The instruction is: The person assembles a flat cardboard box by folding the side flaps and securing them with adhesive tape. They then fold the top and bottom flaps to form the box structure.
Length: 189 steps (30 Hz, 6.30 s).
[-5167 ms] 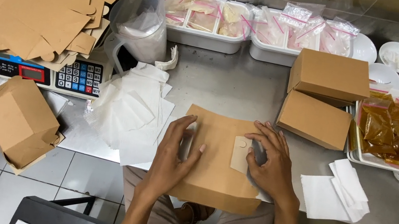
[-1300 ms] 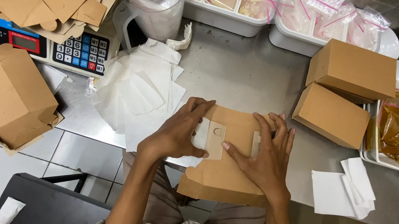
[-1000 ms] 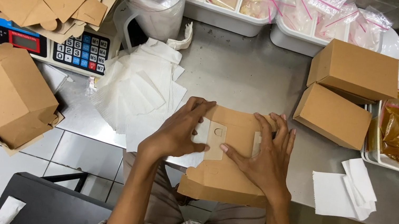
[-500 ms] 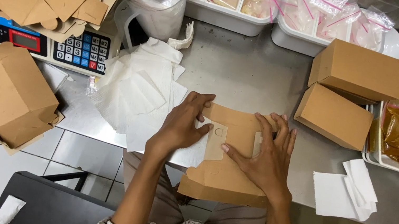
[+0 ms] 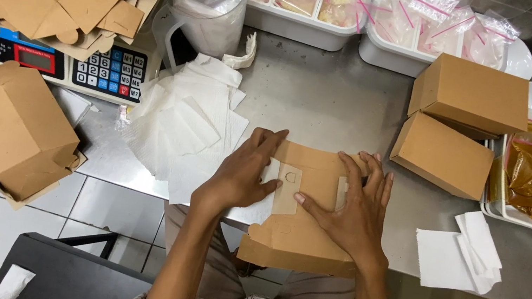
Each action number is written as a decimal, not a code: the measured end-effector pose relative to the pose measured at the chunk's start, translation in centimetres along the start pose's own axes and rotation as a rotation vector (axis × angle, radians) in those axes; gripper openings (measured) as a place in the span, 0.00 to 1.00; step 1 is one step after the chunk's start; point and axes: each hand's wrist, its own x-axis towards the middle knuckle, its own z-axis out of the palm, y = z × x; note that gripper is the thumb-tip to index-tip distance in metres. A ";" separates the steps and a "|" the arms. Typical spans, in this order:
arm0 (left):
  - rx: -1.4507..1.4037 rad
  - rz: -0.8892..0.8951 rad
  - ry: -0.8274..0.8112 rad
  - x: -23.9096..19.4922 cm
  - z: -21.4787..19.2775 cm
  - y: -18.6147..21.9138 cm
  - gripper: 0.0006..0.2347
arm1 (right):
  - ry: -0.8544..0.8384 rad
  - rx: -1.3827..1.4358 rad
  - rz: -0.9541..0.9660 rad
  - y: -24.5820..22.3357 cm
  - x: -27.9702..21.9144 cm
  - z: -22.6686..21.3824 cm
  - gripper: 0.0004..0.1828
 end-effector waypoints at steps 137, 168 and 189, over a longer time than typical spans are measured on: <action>-0.296 0.715 0.787 -10.5 -4.1 6.6 0.07 | 0.598 0.687 -0.489 1.2 -1.4 -10.9 0.10; 0.454 0.290 0.080 -5.1 6.9 1.4 0.38 | 0.054 0.270 -0.190 2.0 -5.5 -2.5 0.13; 0.705 0.295 0.155 -2.0 8.7 1.1 0.17 | 0.108 0.556 0.073 1.6 -2.4 -1.8 0.27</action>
